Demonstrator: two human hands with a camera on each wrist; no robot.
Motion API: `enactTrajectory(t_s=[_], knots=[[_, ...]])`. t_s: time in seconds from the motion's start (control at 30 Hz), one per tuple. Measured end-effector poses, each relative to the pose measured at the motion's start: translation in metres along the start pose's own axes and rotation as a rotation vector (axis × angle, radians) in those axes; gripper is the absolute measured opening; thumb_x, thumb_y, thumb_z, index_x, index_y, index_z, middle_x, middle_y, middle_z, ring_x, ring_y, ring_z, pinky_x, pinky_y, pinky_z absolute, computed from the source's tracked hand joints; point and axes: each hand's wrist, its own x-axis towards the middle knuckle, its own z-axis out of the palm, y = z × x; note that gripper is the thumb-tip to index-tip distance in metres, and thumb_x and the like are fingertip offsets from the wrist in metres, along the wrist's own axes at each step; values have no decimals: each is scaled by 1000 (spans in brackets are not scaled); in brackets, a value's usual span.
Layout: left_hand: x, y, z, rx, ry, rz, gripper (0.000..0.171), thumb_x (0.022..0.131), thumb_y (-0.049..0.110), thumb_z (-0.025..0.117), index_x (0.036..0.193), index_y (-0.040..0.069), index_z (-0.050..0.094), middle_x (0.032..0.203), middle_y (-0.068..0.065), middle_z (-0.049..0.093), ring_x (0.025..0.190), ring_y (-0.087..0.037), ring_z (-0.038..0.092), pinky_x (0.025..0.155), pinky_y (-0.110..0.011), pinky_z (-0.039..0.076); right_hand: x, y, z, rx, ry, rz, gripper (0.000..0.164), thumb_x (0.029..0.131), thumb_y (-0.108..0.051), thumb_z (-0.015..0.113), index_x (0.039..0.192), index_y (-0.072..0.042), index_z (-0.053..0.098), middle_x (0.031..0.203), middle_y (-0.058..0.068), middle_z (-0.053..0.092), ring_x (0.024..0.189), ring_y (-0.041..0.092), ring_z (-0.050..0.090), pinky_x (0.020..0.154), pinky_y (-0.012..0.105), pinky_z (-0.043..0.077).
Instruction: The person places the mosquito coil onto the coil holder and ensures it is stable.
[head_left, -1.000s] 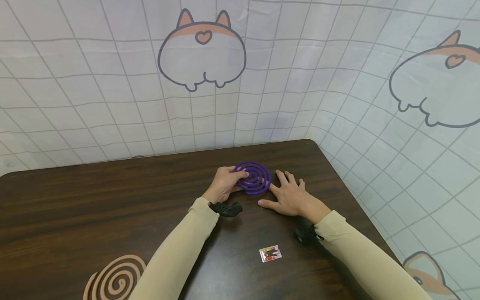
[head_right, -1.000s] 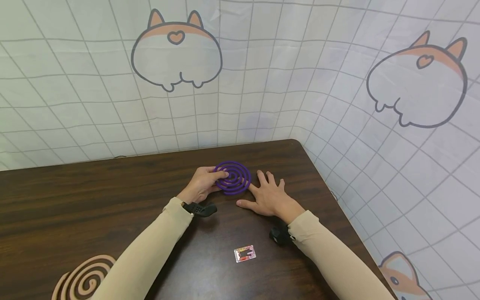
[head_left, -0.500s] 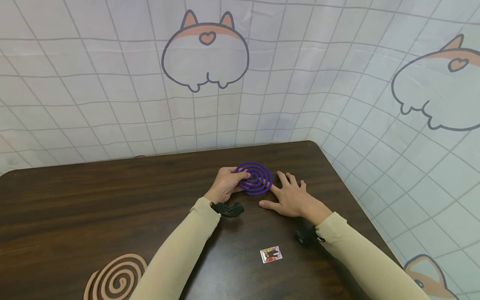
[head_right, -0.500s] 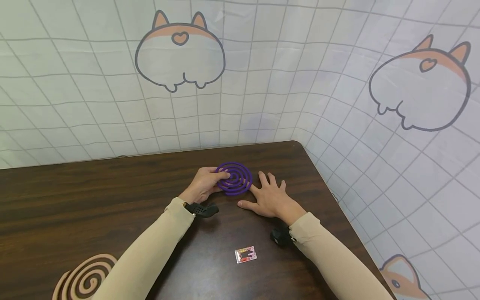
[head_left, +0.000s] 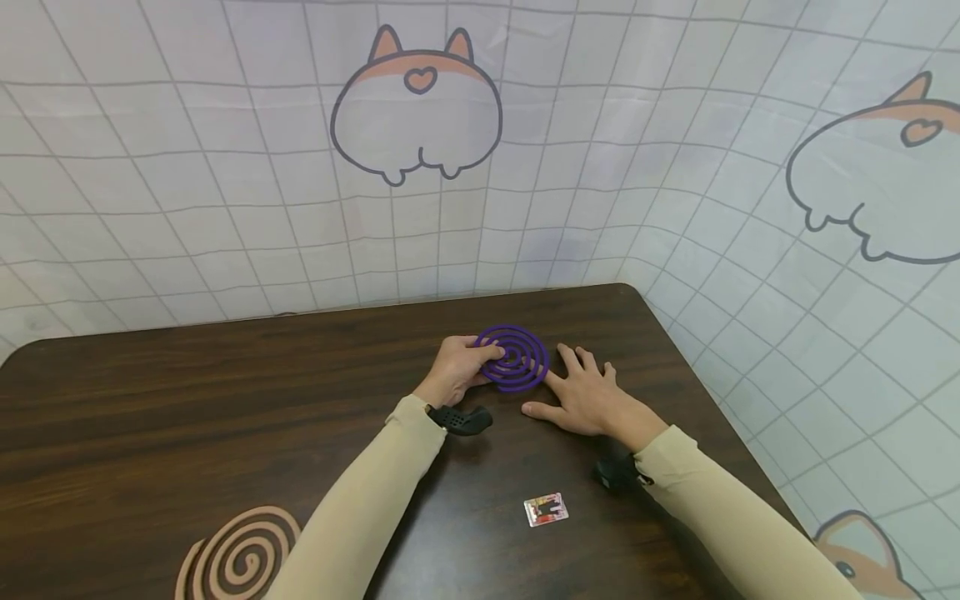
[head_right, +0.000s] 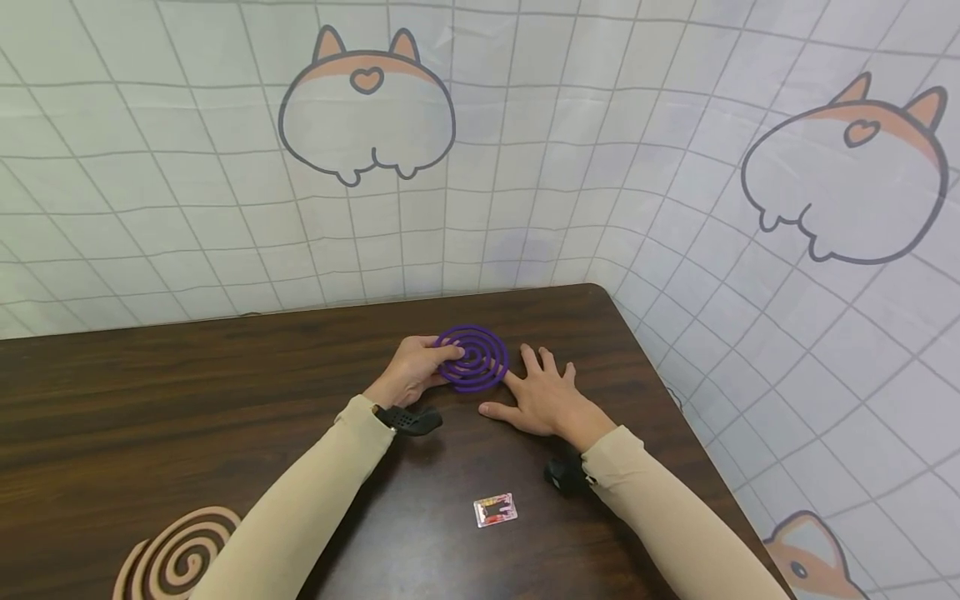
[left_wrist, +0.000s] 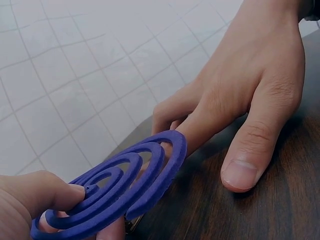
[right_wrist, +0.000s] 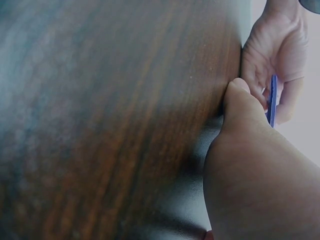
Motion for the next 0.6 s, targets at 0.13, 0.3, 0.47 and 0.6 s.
enactTrajectory(t_s=[0.13,0.3,0.47,0.6], knots=[[0,0,0,7,-3,-2,36,96,10,72,129,-2,66,117,-15,76,88,-14,78,84,-31,65,-1,0,0,5,-2,1,81,98,-76,40,165,-33,25,170,26,19,154,55,23,110,85,27],[-1,1,-1,12,-12,-1,36,97,10,72,130,-2,66,120,-16,75,88,-14,78,85,-31,64,0,1,1,4,-4,3,81,98,-77,40,165,-33,25,170,26,19,154,55,22,110,85,27],[-1,2,-1,11,-18,-3,38,97,11,72,131,-2,65,125,-18,73,90,-15,79,86,-31,64,0,1,0,5,-1,0,81,98,-76,40,165,-33,26,170,26,19,154,55,22,110,85,27],[-1,2,-2,12,-20,0,38,97,11,72,132,-3,65,125,-19,73,89,-14,78,86,-31,64,0,0,-1,10,1,-3,80,99,-76,41,165,-32,26,170,27,19,154,55,22,110,85,27]])
